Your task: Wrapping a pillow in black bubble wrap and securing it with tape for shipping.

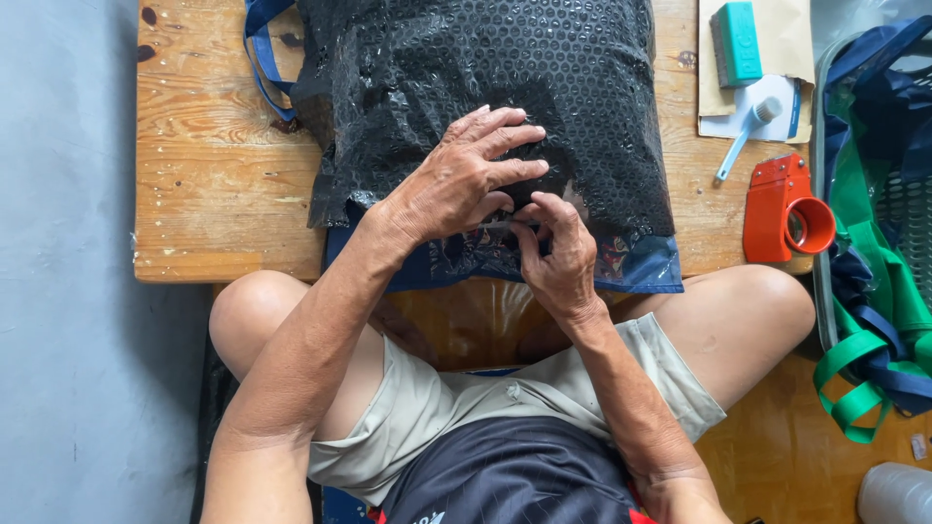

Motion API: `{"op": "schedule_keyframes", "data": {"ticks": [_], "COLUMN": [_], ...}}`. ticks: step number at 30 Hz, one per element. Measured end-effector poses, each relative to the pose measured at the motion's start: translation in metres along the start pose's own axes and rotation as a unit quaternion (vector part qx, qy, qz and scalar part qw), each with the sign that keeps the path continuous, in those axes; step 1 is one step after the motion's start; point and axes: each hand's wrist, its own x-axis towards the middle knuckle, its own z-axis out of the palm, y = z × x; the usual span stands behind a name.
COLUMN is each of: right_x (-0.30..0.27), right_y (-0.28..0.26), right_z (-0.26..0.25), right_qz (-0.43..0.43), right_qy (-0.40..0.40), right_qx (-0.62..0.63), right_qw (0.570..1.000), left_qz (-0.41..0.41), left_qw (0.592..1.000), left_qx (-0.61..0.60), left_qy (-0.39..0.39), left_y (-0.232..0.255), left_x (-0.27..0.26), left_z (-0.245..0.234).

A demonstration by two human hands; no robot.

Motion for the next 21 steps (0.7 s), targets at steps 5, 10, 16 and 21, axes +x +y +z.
{"op": "schedule_keyframes", "data": {"ticks": [5,10,16,21], "right_x": [-0.012,-0.025,-0.033,-0.037], "right_y": [-0.003,-0.024,-0.028,-0.025], "right_z": [-0.007,-0.025,-0.028,-0.031], "right_qz": [0.033,0.024,0.001,-0.047], "right_qy": [0.005,-0.004,-0.004,-0.008], "right_qx": [0.039,0.067,0.069,0.048], "right_qw": [0.999,0.997,0.998,0.998], "left_qz": [-0.005,-0.009,-0.006,-0.004], "left_qw": [1.0,1.0,1.0,1.0], "left_qx": [0.001,-0.014,-0.017,-0.017], "left_qy": [0.001,0.008,0.009,0.01], "left_y": [0.0,-0.001,-0.001,-0.002], "left_x": [-0.001,0.0,-0.001,-0.002], "left_z": [0.0,0.005,0.004,0.006]}}
